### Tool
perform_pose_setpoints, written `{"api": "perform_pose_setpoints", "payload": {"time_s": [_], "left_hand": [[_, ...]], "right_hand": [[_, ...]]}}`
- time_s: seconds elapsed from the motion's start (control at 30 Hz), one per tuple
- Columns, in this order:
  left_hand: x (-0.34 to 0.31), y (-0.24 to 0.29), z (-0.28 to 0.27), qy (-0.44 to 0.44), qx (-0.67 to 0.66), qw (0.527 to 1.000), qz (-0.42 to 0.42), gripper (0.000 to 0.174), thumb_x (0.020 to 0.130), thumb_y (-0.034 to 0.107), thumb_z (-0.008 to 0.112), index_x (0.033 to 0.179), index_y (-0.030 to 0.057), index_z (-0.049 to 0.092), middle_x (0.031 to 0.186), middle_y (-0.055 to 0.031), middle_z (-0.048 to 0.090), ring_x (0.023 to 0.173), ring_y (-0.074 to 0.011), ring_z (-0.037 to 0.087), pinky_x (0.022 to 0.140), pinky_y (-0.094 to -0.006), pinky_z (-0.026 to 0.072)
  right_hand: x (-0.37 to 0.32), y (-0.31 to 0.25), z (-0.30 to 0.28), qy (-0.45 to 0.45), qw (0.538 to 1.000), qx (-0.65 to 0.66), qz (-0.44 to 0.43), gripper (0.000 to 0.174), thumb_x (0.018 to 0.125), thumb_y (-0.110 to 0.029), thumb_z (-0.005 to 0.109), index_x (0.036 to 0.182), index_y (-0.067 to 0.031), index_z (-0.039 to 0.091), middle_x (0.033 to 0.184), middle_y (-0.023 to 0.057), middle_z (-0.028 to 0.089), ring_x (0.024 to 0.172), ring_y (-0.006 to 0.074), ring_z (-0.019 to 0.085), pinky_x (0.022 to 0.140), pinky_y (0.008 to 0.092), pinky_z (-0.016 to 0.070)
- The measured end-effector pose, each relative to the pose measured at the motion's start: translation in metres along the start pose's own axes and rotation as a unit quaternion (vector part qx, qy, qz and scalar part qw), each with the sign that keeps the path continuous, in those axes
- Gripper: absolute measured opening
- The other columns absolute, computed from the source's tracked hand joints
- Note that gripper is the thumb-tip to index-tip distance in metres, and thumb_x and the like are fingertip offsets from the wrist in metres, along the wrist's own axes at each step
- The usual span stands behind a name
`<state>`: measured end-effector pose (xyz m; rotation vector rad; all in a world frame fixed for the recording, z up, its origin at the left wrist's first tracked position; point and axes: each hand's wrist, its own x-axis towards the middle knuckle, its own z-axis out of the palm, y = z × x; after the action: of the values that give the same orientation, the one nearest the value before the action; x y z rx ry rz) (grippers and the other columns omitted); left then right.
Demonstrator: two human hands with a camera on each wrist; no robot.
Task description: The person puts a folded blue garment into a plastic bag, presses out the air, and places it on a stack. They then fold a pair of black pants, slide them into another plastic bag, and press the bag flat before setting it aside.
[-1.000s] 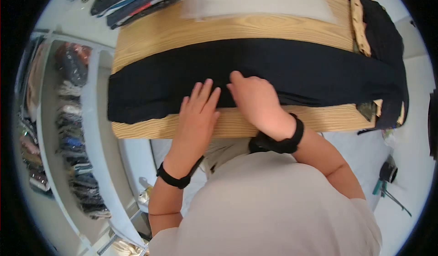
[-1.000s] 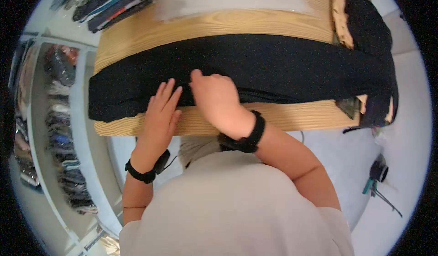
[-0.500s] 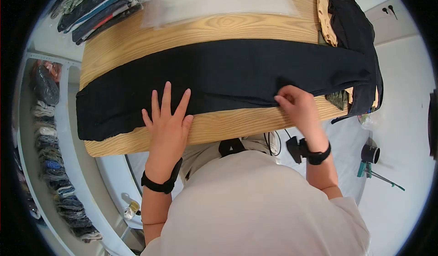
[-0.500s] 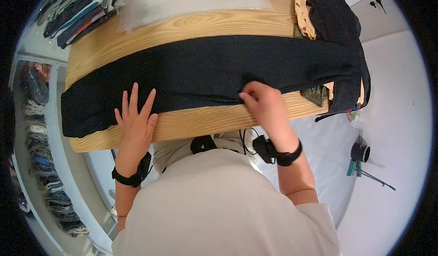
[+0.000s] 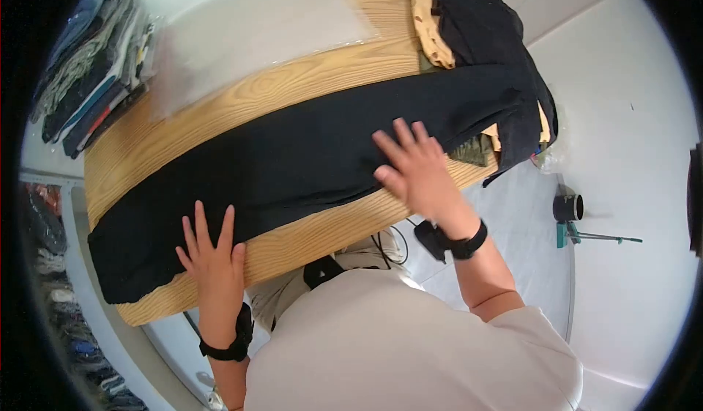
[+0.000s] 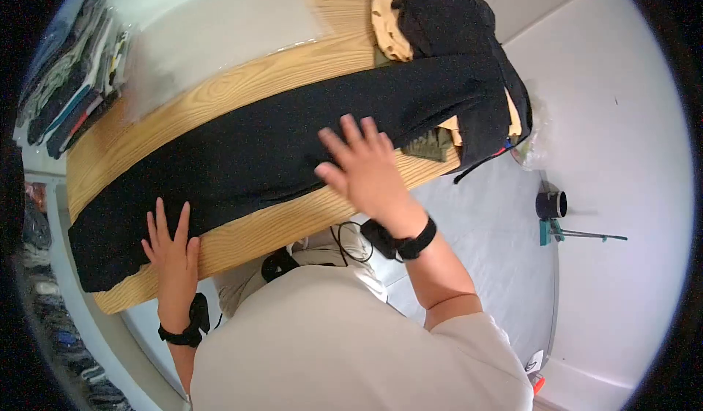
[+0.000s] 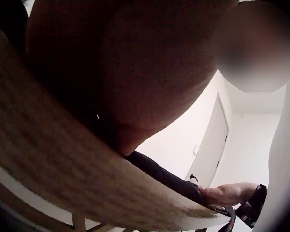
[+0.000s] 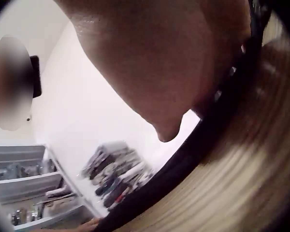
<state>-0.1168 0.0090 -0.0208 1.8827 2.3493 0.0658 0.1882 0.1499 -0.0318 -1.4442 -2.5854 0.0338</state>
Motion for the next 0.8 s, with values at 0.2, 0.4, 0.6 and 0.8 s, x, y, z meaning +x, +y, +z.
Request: {"api": "perform_pose_setpoints", "payload": {"time_s": [0.2, 0.4, 0.6, 0.8], "left_hand": [[0.0, 0.003, -0.006, -0.037, 0.002, 0.999, -0.02, 0.045, 0.096, 0.03, 0.04, 0.14, 0.0273, 0.038, 0.153, -0.0071, 0.014, 0.14, -0.0338, 0.011, 0.109, -0.0608, 0.0086], [0.0, 0.002, -0.005, -0.029, -0.007, 1.0, -0.012, 0.045, 0.096, 0.03, 0.041, 0.14, 0.0273, 0.038, 0.153, -0.007, 0.013, 0.14, -0.0342, 0.011, 0.109, -0.0609, 0.0083], [0.0, 0.002, -0.006, -0.028, -0.003, 1.0, -0.01, 0.046, 0.095, 0.028, 0.042, 0.14, 0.0276, 0.038, 0.153, -0.0074, 0.014, 0.14, -0.0351, 0.012, 0.109, -0.061, 0.0087], [0.0, 0.001, -0.003, -0.028, 0.005, 1.0, -0.011, 0.047, 0.094, 0.026, 0.044, 0.14, 0.0283, 0.037, 0.153, -0.0077, 0.014, 0.14, -0.035, 0.012, 0.109, -0.0613, 0.0092]], "right_hand": [[-0.011, 0.132, -0.015, 0.056, 0.974, -0.072, 0.208, 0.052, 0.089, -0.041, 0.052, 0.124, -0.002, 0.053, 0.134, 0.0184, 0.047, 0.124, 0.03, 0.045, 0.1, 0.0369, 0.0383], [0.004, 0.149, -0.061, 0.248, 0.882, -0.01, 0.4, 0.031, 0.081, -0.031, 0.065, 0.081, -0.0001, 0.068, 0.079, 0.02, 0.065, 0.074, 0.0354, 0.063, 0.07, 0.0428, 0.0491], [0.008, 0.192, -0.051, 0.112, 0.866, -0.024, 0.487, 0.042, 0.081, -0.04, 0.063, 0.075, 0.0019, 0.066, 0.072, 0.0202, 0.064, 0.072, 0.0362, 0.063, 0.068, 0.043, 0.0481], [-0.007, 0.222, -0.042, 0.157, 0.874, 0.079, 0.453, 0.042, 0.078, -0.038, 0.066, 0.069, 0.0035, 0.063, 0.059, 0.0151, 0.06, 0.056, 0.027, 0.06, 0.057, 0.0385, 0.0451]]}}
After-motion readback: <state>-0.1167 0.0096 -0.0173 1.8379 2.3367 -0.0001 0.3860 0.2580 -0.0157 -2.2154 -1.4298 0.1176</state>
